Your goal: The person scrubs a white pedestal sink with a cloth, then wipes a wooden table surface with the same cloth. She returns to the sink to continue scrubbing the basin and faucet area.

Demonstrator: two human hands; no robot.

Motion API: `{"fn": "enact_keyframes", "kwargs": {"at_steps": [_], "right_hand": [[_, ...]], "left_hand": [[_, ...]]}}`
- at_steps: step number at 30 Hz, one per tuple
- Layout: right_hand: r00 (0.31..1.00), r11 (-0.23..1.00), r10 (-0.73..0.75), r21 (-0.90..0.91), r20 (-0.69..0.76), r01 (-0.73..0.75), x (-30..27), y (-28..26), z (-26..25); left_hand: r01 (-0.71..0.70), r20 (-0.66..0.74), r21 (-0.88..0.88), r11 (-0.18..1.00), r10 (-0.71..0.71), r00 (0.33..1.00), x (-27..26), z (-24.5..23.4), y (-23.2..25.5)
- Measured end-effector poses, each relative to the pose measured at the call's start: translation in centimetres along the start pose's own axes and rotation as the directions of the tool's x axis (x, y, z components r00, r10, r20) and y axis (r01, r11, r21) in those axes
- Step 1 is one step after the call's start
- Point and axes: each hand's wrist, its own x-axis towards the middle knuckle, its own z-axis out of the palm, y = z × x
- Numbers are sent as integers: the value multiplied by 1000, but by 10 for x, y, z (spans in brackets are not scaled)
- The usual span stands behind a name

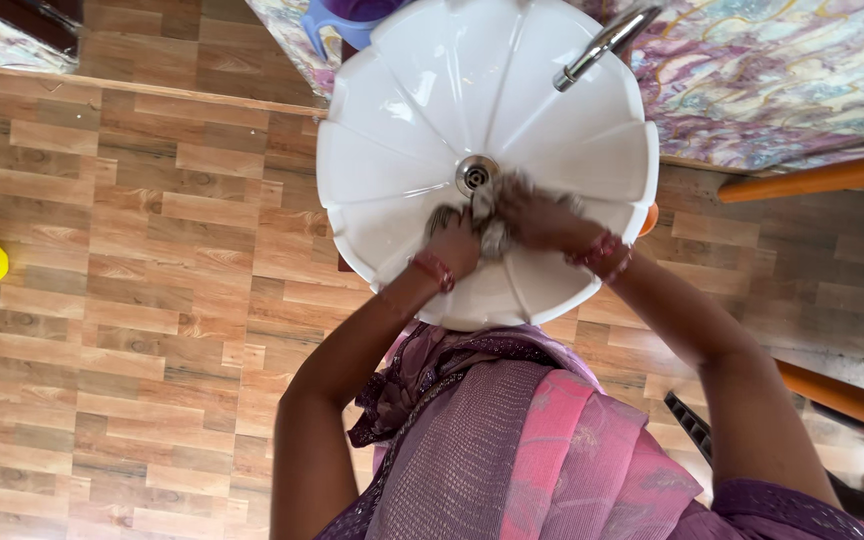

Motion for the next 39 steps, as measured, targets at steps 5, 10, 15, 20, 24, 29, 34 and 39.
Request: {"fn": "enact_keyframes", "kwargs": {"at_steps": [5,10,15,20,24,29,34,39], "right_hand": [[981,909,-83,417,176,1,2,-88,-8],[947,921,-178,294,-267,256,86,-121,-5],[885,983,-32,143,-464,111,145,-77,-29],[856,964,54,252,-515,90,160,-67,-36],[955,957,-163,196,-250,214,127,-89,-18],[883,770,-225,480,-412,420,85,-128,-27],[923,795,-51,544,-381,269,124,-137,-77],[928,754,-52,595,-368,278,104,-141,-86]], "left_hand": [[150,263,128,980,-180,948,-107,-50,3],[338,-276,298,893,-258,926,-134,-69,-58],[350,-549,243,905,-170,818,-105,-86,-115],[393,-608,185,901,-209,766,-91,-84,-109],[301,-436,-52,952,-292,851,-135,-66,-77],[147,-570,-456,878,-415,709,-178,-48,-57],[-113,-658,-707,698,-590,468,-160,-46,-90],[-92,-645,-711,697,-594,481,-170,-45,-88]]}}
